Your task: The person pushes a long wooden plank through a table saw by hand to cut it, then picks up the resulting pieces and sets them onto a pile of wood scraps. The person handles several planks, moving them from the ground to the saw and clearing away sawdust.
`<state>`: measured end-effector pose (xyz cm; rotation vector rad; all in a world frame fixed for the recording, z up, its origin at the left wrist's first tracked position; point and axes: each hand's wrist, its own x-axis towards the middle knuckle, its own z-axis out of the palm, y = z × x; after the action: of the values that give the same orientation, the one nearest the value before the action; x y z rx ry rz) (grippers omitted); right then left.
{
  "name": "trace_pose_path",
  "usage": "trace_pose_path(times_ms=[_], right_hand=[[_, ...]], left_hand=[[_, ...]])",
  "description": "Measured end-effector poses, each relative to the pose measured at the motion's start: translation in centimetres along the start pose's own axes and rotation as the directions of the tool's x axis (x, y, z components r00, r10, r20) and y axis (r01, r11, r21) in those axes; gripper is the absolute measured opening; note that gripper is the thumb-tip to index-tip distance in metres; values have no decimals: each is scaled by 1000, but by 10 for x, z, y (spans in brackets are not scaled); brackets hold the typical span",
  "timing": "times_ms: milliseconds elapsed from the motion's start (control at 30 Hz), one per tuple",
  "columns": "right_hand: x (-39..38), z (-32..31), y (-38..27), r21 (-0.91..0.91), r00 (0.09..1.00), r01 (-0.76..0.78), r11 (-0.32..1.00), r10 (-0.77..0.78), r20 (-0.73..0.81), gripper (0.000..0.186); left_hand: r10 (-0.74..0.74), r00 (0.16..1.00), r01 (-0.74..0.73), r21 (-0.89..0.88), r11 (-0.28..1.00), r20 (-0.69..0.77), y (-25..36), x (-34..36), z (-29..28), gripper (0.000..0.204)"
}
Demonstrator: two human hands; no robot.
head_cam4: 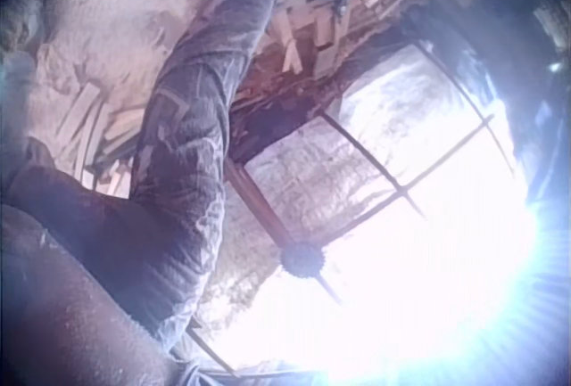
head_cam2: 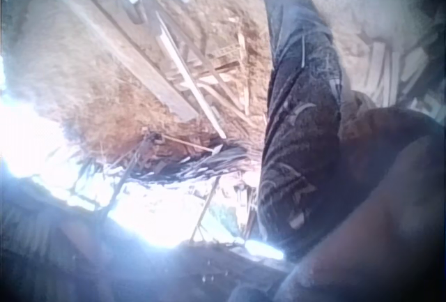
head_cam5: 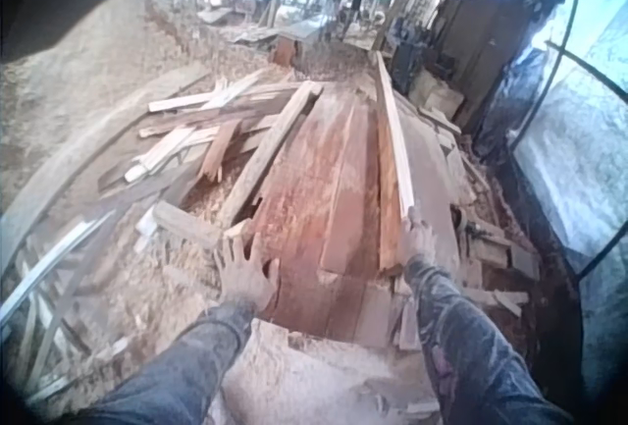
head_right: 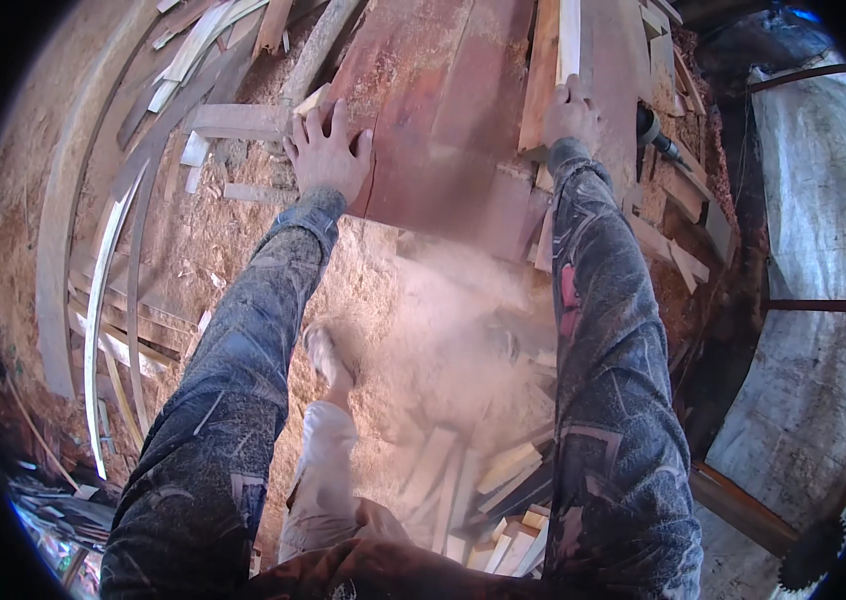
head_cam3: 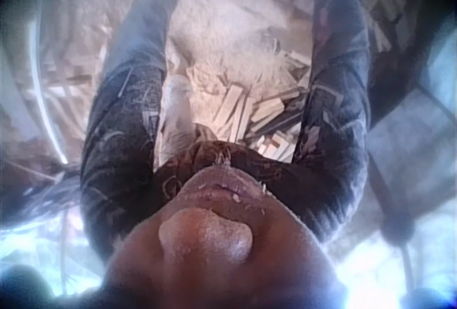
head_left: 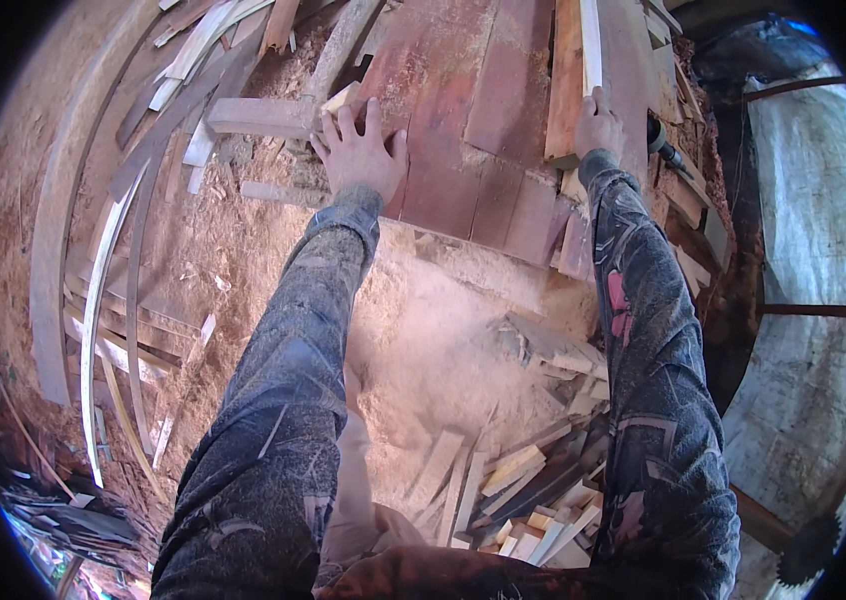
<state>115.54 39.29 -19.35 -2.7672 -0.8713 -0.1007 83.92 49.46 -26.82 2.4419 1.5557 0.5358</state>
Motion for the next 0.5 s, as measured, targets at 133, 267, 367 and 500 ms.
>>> trace_pose_path(times_ms=[133,267,367,500], right_hand=[[11,-2,-3,-8,1000,24,1000,-24,-10,50],[13,-1,-21,-48,998,-63,997,63,7,55],[27,3,-4,6,1000,8,1000,-8,-1,47],[45,16,5,50,1000,-29,998,30,-7,47]], left_hand=[[-6,1000,6,-32,999,7,2,2,-3,64],[-11,1000,11,-35,999,18,-1,4,-13,64],[-9,1000,10,-21,1000,23,4,2,-14,64],[-7,1000,8,-40,999,28,6,4,-14,65]])
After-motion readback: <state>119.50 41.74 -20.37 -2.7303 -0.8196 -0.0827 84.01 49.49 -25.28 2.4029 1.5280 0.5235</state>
